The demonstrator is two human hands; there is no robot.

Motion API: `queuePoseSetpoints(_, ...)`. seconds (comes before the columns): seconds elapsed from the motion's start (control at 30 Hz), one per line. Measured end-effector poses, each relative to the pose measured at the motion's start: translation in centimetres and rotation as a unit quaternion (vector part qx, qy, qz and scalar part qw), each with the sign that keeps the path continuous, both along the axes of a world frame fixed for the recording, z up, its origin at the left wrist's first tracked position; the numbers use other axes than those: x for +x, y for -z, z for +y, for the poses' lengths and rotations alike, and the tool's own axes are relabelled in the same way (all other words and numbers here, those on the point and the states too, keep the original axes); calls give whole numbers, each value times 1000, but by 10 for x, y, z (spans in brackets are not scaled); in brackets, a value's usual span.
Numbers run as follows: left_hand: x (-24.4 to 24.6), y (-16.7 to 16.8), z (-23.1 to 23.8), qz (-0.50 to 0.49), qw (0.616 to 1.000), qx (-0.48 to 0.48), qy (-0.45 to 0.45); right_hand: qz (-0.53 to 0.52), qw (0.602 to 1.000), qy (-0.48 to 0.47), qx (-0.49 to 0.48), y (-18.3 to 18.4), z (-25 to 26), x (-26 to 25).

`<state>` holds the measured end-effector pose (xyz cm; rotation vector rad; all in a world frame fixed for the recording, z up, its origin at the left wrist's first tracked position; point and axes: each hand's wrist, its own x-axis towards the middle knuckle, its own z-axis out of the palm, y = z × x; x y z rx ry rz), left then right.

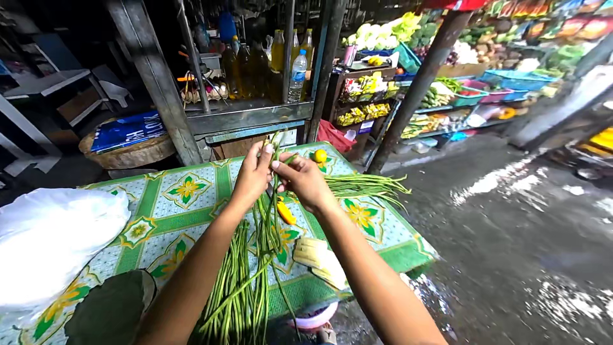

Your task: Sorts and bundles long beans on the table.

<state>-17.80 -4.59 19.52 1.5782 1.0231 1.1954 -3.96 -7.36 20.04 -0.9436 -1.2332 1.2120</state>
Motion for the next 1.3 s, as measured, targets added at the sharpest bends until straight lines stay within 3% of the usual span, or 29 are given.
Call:
queuePoseSetpoints(0.13,-10,-3,-1,-42,998,10,52,37,999,19,-8,1,4,2)
queuePoseSetpoints(0.43,-14,-1,1,-139,989,-48,-27,44,997,-60,27,-1,18,-7)
queuePoseSetpoints(0.7,0,-2,-2,-30,995,-71,-63,-4,985,-174,-11,-8,39,6)
queuePoseSetpoints(0.97,25,2,5,72,974,8,-216,-74,993,-78,39,-4,53,16)
queuePoseSetpoints(1.07,28,-2,7,42,977,-3,-210,-78,994,-54,54,-3,59,19)
queuePoseSetpoints(1.3,16,-7,14,-145,977,-57,-145,12,995,-84,51,-1,71,31)
